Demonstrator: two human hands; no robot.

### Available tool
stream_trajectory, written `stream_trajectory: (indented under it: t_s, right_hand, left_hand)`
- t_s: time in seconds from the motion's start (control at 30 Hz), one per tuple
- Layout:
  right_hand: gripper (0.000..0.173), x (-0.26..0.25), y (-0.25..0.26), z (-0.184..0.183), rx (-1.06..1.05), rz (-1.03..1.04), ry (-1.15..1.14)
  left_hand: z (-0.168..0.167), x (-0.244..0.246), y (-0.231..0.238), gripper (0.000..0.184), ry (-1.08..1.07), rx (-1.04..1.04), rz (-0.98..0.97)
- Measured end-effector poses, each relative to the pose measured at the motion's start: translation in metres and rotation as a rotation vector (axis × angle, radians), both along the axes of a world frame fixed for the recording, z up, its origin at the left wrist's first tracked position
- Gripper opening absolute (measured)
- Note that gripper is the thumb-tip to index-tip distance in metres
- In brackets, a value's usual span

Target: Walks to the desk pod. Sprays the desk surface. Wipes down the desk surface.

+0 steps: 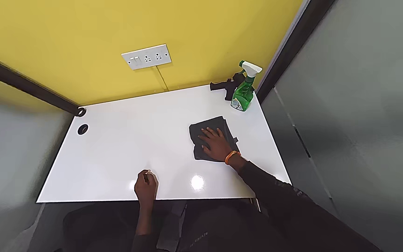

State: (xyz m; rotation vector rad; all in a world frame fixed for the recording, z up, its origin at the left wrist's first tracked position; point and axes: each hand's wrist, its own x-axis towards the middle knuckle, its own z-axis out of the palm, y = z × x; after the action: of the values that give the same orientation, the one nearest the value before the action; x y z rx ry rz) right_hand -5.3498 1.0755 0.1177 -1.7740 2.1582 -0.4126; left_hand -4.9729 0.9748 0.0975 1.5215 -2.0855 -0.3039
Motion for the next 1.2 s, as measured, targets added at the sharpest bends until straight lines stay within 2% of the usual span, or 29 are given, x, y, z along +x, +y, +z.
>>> stream_trajectory:
  t_s: [0.13,0.33,0.47,0.63,0.83,1.0,1.1,1.2]
  right_hand:
    - [0.052,0.011,0.048,0.001,0.022,-0.006,-0.005]
    - [0.051,0.029,0.126,-0.002,-0.029,-0.182,0.025]
    - [0.049,0.024,0.152,-0.006,-0.063,-0.255,0.044]
    - [0.057,0.009,0.123,-0.001,-0.016,-0.235,0.057]
    - [0.069,-0.025,0.048,0.006,0.097,-0.199,0.048]
    - [0.069,-0.034,-0.006,0.004,0.089,-0.222,0.070]
    - [0.072,-0.030,-0.009,0.006,0.100,-0.203,0.076]
    - [0.077,-0.024,0.003,0.005,0.104,-0.158,0.083]
  left_hand:
    - [0.001,-0.001,0.000,0.027,0.019,-0.006,-0.002]
    - [0.000,0.001,0.000,0.027,0.027,0.015,-0.009]
    - [0.003,-0.002,-0.001,0.028,-0.018,0.030,0.001]
    - [0.001,-0.005,-0.004,0.026,-0.088,0.028,0.004]
    - [0.002,-0.005,-0.003,0.026,-0.057,0.024,0.006]
    - [0.004,-0.006,-0.003,0.026,-0.060,0.036,0.004]
    - [0.010,-0.017,0.002,0.024,0.024,0.007,-0.026]
    - [0.016,-0.038,0.007,0.026,0.018,0.033,-0.123]
